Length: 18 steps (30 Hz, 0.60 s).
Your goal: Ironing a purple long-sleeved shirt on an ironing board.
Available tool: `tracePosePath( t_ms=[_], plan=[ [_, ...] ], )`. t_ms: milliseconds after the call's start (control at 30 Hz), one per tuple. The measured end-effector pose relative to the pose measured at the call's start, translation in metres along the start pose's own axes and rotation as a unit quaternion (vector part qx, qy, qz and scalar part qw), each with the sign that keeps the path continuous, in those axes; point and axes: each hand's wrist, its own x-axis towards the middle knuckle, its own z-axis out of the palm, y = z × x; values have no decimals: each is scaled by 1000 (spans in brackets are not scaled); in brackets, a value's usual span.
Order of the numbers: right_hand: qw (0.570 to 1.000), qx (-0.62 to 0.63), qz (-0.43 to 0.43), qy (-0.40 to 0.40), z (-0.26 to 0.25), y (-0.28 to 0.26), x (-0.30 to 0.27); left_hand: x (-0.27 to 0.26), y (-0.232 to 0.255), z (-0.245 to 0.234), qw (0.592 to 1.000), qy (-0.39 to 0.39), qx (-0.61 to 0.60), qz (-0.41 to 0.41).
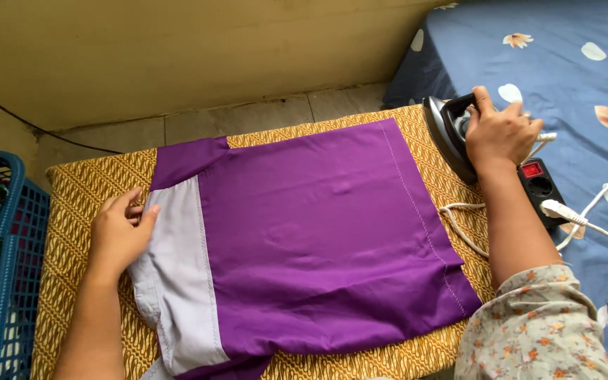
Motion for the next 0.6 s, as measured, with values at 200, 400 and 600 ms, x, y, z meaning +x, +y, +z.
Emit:
tracePosePath(
  t_ms=[200, 400, 600],
  plan=[
    [992, 107, -62, 17, -35, -29, -6, 21, -36, 21, 984, -47, -156, -75],
    [912, 347, -70, -208, -51, -93, -22, 36, -39, 12, 932, -105, -300, -177],
    [914, 308, -40, -261, -34, -117, -23, 40, -41, 3, 893, -147, -365, -218]
  ],
)
